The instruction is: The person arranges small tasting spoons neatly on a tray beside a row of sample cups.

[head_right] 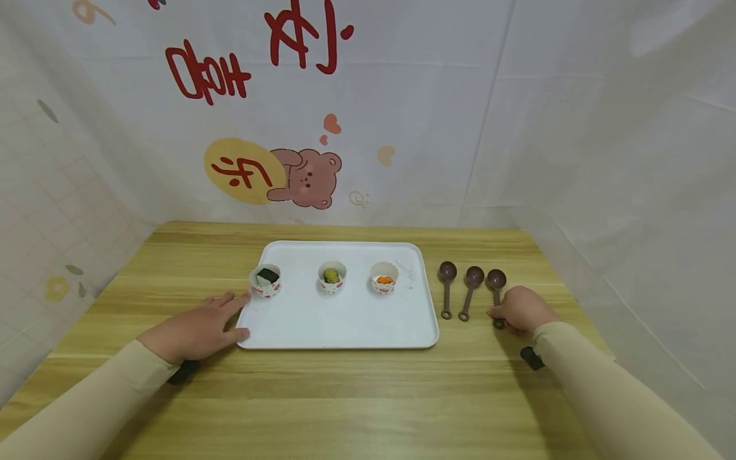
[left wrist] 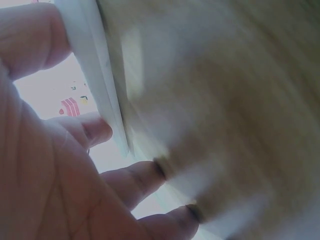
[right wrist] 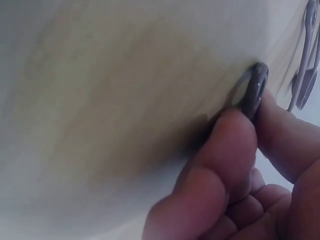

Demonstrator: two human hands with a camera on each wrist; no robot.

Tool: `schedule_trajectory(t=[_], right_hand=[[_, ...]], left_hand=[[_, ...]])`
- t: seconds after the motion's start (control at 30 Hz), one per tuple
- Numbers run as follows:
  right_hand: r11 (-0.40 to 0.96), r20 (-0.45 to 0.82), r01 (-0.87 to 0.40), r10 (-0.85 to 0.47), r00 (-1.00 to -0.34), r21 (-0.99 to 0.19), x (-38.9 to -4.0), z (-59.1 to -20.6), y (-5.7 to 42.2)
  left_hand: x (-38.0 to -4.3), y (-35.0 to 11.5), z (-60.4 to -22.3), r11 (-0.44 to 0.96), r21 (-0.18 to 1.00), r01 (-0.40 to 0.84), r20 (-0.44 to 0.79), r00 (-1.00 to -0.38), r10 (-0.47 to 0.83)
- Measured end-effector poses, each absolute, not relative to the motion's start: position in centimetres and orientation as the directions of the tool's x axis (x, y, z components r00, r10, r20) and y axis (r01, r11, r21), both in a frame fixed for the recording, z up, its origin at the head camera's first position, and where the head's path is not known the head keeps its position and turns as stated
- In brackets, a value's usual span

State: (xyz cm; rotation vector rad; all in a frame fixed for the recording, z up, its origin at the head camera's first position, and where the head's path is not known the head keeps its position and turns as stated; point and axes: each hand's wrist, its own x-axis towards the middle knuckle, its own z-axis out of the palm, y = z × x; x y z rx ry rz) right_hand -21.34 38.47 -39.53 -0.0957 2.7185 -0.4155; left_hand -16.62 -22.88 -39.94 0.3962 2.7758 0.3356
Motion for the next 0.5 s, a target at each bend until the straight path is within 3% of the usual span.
schedule_trajectory(t=[0.5], right_hand=[[0.968,-0.314,-0.027,-0.107,-0.943,-0.248,-20.88,-39.53,37.72]], left_hand=[[-16.49,-22.76,-39.63,0.938,0.278,0.209,-0.298,-0.909,0.291]])
